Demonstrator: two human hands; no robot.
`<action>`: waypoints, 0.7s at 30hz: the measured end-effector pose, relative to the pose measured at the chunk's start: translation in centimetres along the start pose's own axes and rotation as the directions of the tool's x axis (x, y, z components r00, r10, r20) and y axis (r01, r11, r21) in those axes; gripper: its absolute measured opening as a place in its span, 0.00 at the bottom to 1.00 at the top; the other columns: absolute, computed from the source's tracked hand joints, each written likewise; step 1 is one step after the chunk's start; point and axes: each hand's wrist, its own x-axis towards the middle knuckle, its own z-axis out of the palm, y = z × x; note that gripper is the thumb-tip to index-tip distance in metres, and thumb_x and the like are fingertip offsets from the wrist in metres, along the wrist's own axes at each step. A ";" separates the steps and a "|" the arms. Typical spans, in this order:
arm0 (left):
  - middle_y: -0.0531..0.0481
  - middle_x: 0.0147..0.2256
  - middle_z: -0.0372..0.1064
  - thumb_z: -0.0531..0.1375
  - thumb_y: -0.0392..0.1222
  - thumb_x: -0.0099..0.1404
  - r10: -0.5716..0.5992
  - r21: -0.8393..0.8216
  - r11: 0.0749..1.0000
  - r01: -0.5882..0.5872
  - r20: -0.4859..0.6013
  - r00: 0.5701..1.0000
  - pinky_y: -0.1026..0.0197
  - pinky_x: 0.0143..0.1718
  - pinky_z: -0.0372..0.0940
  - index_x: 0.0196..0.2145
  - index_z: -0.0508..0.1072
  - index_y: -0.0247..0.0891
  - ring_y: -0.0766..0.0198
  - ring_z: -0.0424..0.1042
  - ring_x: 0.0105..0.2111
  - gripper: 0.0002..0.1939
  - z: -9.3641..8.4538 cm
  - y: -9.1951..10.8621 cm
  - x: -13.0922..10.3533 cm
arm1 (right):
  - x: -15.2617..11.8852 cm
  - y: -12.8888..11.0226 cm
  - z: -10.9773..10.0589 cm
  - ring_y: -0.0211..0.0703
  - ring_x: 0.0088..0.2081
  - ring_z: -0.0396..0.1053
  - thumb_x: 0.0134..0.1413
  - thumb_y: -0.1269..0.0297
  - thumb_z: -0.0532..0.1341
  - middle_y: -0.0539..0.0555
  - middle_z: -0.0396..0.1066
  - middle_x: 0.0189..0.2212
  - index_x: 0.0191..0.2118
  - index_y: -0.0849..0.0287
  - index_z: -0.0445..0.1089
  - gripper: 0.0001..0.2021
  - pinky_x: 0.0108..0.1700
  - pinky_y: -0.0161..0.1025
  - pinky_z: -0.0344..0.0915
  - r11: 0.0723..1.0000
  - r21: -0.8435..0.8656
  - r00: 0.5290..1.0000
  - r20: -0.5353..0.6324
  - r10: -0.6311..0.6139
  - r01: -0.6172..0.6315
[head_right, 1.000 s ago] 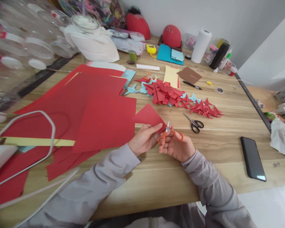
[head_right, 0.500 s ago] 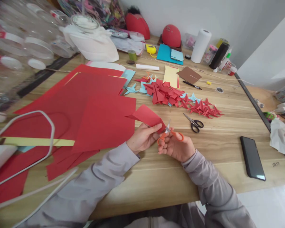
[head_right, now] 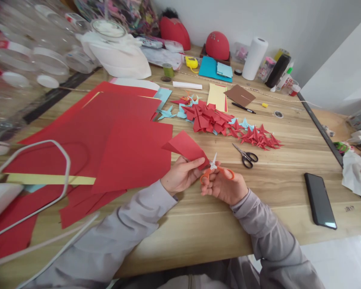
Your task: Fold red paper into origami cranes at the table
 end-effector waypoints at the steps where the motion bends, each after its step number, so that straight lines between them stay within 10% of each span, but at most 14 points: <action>1: 0.45 0.29 0.74 0.65 0.36 0.51 0.007 0.012 1.000 -0.007 -0.001 1.000 0.63 0.22 0.70 0.29 0.68 0.30 0.62 0.74 0.24 0.10 0.0 -0.1 0.0 | 0.1 0.0 -0.1 0.41 0.32 0.68 0.44 0.50 0.62 0.53 0.67 0.30 0.39 0.63 0.65 0.22 0.36 0.39 0.66 1.000 0.007 1.000 -0.005 0.000 0.000; 21: 0.39 0.30 0.75 0.63 0.41 0.54 -0.116 0.047 0.993 0.110 0.164 0.980 0.59 0.14 0.67 0.38 0.70 0.28 0.56 0.73 0.19 0.16 -0.1 0.0 -0.3 | 0.1 0.3 0.0 0.39 0.31 0.65 0.43 0.51 0.63 0.50 0.64 0.27 0.30 0.59 0.59 0.17 0.34 0.38 0.63 0.999 0.022 0.999 0.010 -0.040 0.039</action>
